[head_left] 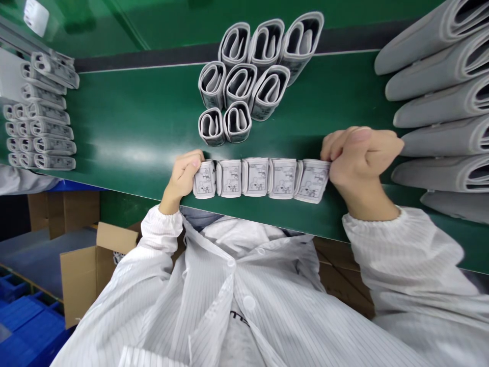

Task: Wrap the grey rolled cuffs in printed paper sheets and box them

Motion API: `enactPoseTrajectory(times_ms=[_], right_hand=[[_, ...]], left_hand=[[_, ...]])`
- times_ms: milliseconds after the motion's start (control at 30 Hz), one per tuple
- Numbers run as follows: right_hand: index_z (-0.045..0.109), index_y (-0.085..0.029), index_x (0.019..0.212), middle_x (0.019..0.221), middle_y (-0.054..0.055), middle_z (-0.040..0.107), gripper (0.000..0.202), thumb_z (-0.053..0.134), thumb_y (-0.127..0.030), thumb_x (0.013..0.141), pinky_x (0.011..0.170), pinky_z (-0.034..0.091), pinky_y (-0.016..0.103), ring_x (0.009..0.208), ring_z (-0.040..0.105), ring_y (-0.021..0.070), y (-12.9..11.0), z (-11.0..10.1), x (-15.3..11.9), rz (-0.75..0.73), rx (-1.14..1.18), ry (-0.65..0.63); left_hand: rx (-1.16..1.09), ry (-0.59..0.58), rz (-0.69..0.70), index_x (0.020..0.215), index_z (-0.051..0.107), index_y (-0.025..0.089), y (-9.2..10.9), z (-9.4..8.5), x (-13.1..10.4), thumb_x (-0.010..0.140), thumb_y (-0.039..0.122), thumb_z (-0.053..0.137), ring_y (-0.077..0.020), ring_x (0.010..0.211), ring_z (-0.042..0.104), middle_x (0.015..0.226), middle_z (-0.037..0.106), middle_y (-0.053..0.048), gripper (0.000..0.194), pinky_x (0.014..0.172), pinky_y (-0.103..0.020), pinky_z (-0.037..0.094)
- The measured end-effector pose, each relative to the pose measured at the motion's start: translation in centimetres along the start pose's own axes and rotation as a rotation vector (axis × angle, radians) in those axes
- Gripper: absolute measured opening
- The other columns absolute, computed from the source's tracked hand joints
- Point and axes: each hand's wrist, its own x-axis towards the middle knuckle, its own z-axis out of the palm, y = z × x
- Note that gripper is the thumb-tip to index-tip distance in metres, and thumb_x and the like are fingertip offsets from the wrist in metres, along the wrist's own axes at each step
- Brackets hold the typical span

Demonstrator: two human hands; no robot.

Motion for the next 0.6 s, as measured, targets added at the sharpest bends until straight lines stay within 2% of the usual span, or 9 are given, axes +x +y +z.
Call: enactPoseTrajectory(times_ms=[167,300,400,500,600], right_hand=[[0.035,-0.025,0.041,0.033,-0.003,0.033,0.090,0.064,-0.076,0.110,0.029,0.022,0.029,0.024,0.035,0.0100,-0.16,0.01,0.08,0.018,-0.026,-0.004],[0.037,-0.024,0.044,0.035,-0.003,0.035,0.087,0.065,-0.069,0.112,0.030,0.023,0.028,0.025,0.036,0.0092,-0.31,-0.03,0.16,-0.027,0.010,-0.017],[0.038,-0.024,0.045,0.035,-0.003,0.035,0.085,0.065,-0.067,0.113,0.031,0.024,0.028,0.026,0.036,0.0090,-0.32,-0.02,0.14,-0.039,0.018,-0.022],[0.036,-0.026,0.042,0.034,-0.002,0.033,0.089,0.063,-0.077,0.110,0.031,0.024,0.031,0.026,0.035,0.0103,-0.12,0.00,-0.07,0.018,-0.037,-0.008],[0.033,-0.028,0.041,0.033,-0.002,0.031,0.092,0.059,-0.089,0.105,0.033,0.023,0.034,0.027,0.034,0.0115,0.39,-0.41,-0.34,0.081,-0.099,0.013]], left_hand=[[0.003,-0.009,-0.006,0.064,0.036,0.025,0.09,-0.01,0.06,0.113,0.074,0.048,-0.0210,0.058,0.044,0.062,0.041,-0.002,0.070,0.058,-0.043,0.035],[-0.030,-0.014,0.028,0.065,0.037,0.025,0.04,-0.05,0.06,0.114,0.068,0.050,-0.0206,0.059,0.044,0.063,0.042,-0.002,0.067,0.059,-0.042,0.034],[-0.011,-0.021,0.022,0.065,0.037,0.025,-0.17,-0.13,0.01,0.112,0.073,0.050,-0.0204,0.059,0.043,0.063,0.042,-0.002,0.069,0.059,-0.041,0.034],[0.031,-0.042,0.060,0.067,0.037,0.025,-0.30,-0.19,0.02,0.103,0.083,0.062,-0.0187,0.059,0.041,0.063,0.042,0.000,0.072,0.058,-0.039,0.032],[0.071,-0.070,0.087,0.069,0.039,0.025,-0.20,-0.19,0.13,0.099,0.080,0.072,-0.0168,0.060,0.041,0.066,0.043,0.001,0.071,0.058,-0.037,0.031]])
